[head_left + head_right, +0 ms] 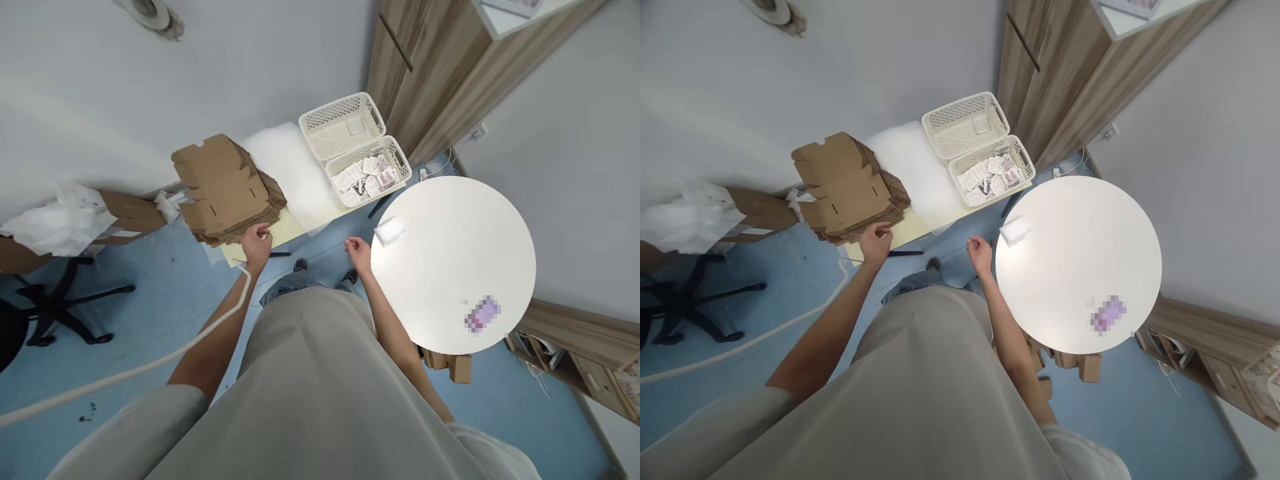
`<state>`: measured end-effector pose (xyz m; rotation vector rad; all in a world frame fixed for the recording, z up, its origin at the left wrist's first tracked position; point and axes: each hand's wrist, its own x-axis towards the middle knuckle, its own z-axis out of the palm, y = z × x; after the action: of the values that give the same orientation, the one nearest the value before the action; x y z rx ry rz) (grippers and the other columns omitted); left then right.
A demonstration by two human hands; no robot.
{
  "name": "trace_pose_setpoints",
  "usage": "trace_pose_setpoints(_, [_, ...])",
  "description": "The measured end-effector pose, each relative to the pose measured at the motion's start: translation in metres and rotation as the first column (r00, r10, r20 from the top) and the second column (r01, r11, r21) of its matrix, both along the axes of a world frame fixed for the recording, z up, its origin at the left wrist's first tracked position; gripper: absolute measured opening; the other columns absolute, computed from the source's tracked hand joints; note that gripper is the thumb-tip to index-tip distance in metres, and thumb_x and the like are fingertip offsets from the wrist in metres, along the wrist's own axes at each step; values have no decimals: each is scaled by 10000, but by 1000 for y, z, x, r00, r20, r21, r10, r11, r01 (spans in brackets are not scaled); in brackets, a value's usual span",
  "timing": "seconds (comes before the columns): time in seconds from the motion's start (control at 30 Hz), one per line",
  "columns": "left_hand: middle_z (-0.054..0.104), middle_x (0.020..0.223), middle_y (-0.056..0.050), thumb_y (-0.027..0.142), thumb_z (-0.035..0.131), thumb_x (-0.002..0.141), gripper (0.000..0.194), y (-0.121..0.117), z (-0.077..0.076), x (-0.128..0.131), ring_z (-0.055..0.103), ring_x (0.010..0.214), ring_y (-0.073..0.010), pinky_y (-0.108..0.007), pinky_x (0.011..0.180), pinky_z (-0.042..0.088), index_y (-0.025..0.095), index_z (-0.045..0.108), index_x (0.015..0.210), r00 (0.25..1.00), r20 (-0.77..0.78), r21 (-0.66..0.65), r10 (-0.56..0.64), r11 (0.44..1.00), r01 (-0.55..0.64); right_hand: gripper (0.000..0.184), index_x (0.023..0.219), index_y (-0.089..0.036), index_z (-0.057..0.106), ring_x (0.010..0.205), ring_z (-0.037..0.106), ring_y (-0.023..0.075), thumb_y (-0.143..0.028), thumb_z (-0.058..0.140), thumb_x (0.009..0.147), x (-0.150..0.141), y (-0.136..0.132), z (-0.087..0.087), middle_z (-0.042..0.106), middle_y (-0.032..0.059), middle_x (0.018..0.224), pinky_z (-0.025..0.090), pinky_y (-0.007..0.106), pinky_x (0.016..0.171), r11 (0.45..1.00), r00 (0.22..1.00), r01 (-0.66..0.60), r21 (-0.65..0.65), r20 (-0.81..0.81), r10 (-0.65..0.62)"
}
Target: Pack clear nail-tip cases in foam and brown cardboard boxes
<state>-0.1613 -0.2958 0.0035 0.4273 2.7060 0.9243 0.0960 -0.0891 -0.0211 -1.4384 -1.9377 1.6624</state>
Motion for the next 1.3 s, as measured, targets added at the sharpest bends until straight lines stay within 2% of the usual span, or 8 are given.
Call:
trace_pose_setpoints(0.13, [759,1222,-139,267,715,837,348,-22,3,-67,670,1247,-342,-513,1194,482,174,729,1173,995,-74,-80,-70,995,64,245,1078,-196,727,876,816,224,-397,636,971,-39,-17,18,819,71,997,606,318,871,999,999,-36,11,-1,36])
trace_pose_setpoints(0.27, [764,1256,-142,322,761,814,349,-38,-6,-114,664,1255,-367,-517,1174,496,194,743,1138,976,42,-146,-212,965,216,238,1108,-195,734,913,820,210,-370,617,998,-79,-48,38,824,67,1025,611,310,904,998,996,-63,7,59,63])
trace_pose_setpoints(0.4, [781,1211,-137,290,633,902,253,-48,-14,-134,672,1251,-349,-486,1178,493,213,771,1100,943,58,-139,-327,933,332,236,1131,-193,744,931,814,199,-341,606,1008,-115,-85,50,826,65,1054,618,323,939,994,987,-109,2,118,108])
trace_pose_setpoints(0.67, [786,1256,-139,390,642,950,293,-53,-7,-149,676,1257,-358,-466,1146,503,220,801,1127,845,73,-132,-529,835,534,289,1222,-187,762,956,792,201,-326,578,1049,-176,-129,71,829,69,1100,606,302,941,964,949,-256,73,206,237])
trace_pose_setpoints(0.8, [808,1253,-136,387,505,1034,369,-50,-4,-155,728,1183,-335,-421,1057,539,217,812,1146,853,86,-136,-515,842,522,385,1429,-231,697,1037,779,218,-297,601,1062,-215,-138,87,825,51,1191,575,305,1002,861,840,-495,112,316,441])
trace_pose_setpoints(1.03, [844,1165,-102,389,561,996,317,-44,2,-165,776,1113,-307,-377,959,572,265,842,1075,883,192,-131,-429,880,457,563,1657,-248,463,1295,712,308,-275,516,1097,-284,-150,90,748,145,1402,572,386,1027,598,487,-800,42,627,608])
trace_pose_setpoints(1.13, [845,1172,-95,379,635,941,278,-44,2,-169,781,1131,-293,-364,977,581,253,848,1069,867,272,-37,-417,896,443,546,1627,-235,475,1288,720,332,-260,530,1085,-292,-157,87,727,190,1414,595,417,988,566,381,-823,-36,704,599])
trace_pose_setpoints(1.3, [853,1122,-89,350,683,882,271,-46,-1,-176,790,1099,-284,-362,972,596,252,853,1067,852,305,39,-425,900,435,512,1610,-214,454,1256,735,321,-256,504,1102,-285,-169,86,739,195,1370,593,424,996,528,348,-849,-2,750,563])
